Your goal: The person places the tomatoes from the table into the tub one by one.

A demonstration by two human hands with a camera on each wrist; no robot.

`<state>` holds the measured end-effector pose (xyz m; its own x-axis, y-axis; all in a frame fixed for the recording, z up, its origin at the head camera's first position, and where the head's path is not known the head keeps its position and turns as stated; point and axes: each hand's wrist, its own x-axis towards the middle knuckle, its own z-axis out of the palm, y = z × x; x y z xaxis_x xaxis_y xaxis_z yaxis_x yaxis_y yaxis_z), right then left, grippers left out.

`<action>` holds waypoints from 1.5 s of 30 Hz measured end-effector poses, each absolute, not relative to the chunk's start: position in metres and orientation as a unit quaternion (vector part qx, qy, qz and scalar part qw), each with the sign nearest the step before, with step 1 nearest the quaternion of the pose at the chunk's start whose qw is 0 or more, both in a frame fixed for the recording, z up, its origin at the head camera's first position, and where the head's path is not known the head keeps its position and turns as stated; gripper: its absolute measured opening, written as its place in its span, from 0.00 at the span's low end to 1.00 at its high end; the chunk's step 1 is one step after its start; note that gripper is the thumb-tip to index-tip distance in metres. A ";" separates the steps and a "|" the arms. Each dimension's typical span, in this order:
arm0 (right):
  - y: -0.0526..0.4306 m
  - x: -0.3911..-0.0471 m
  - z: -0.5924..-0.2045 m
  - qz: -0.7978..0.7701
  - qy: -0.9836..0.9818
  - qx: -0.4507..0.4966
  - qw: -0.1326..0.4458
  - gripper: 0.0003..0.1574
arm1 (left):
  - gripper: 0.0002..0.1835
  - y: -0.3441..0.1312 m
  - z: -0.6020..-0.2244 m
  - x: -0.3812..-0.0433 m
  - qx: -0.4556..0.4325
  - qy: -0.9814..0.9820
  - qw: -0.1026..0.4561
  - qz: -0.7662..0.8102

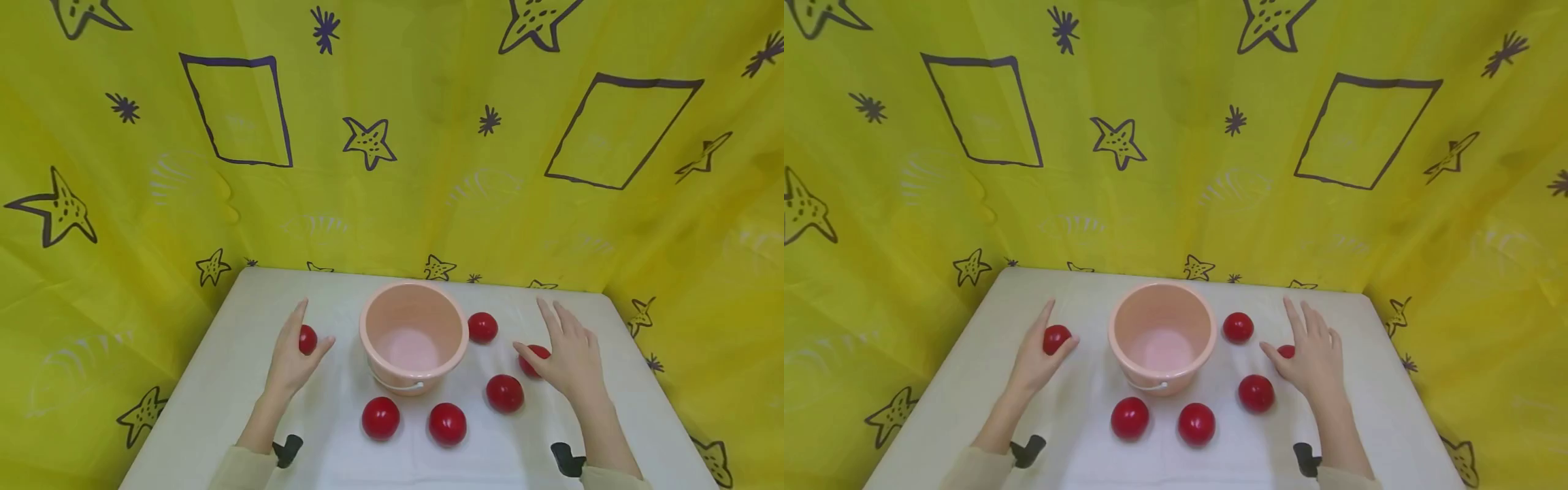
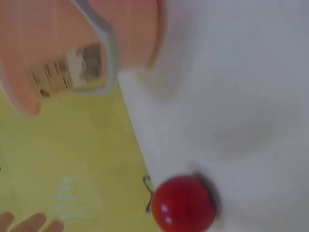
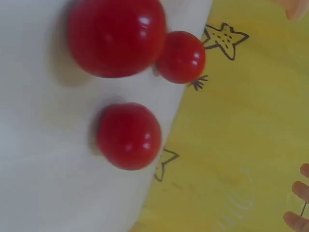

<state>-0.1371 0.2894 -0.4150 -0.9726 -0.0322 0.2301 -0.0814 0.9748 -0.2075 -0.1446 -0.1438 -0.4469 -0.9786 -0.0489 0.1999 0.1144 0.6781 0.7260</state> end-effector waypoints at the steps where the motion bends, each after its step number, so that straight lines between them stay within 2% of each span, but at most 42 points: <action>1: 0.289 -0.135 -0.418 0.109 -0.987 0.026 0.118 0.59 | 0.44 -0.140 -0.447 -0.144 -0.011 -0.887 0.098 -0.451; 4: 0.288 -0.129 -0.431 0.108 -0.986 0.022 0.122 0.58 | 0.41 -0.130 -0.449 -0.144 0.006 -0.807 0.080 -0.585; 8: 0.288 -0.122 -0.454 0.104 -0.990 0.015 0.091 0.58 | 0.39 -0.117 -0.454 -0.146 0.042 -0.720 0.014 -0.693; 12: 0.289 -0.114 -0.477 0.104 -0.993 0.010 0.046 0.58 | 0.40 -0.106 -0.458 -0.147 0.069 -0.681 -0.052 -0.727; 16: 0.289 -0.108 -0.496 0.103 -0.995 0.001 0.003 0.60 | 0.40 -0.099 -0.459 -0.149 0.076 -0.675 -0.087 -0.729; 21: 0.290 -0.103 -0.511 0.101 -0.995 0.005 -0.019 0.60 | 0.38 -0.094 -0.458 -0.152 0.076 -0.673 -0.106 -0.728; 31: 0.295 -0.101 -0.529 0.109 -0.994 0.029 0.006 0.57 | 0.32 -0.087 -0.457 -0.157 0.075 -0.655 -0.128 -0.741; 45: 0.292 -0.109 -0.546 0.127 -0.991 0.037 0.036 0.55 | 0.31 -0.085 -0.452 -0.157 0.076 -0.649 -0.138 -0.744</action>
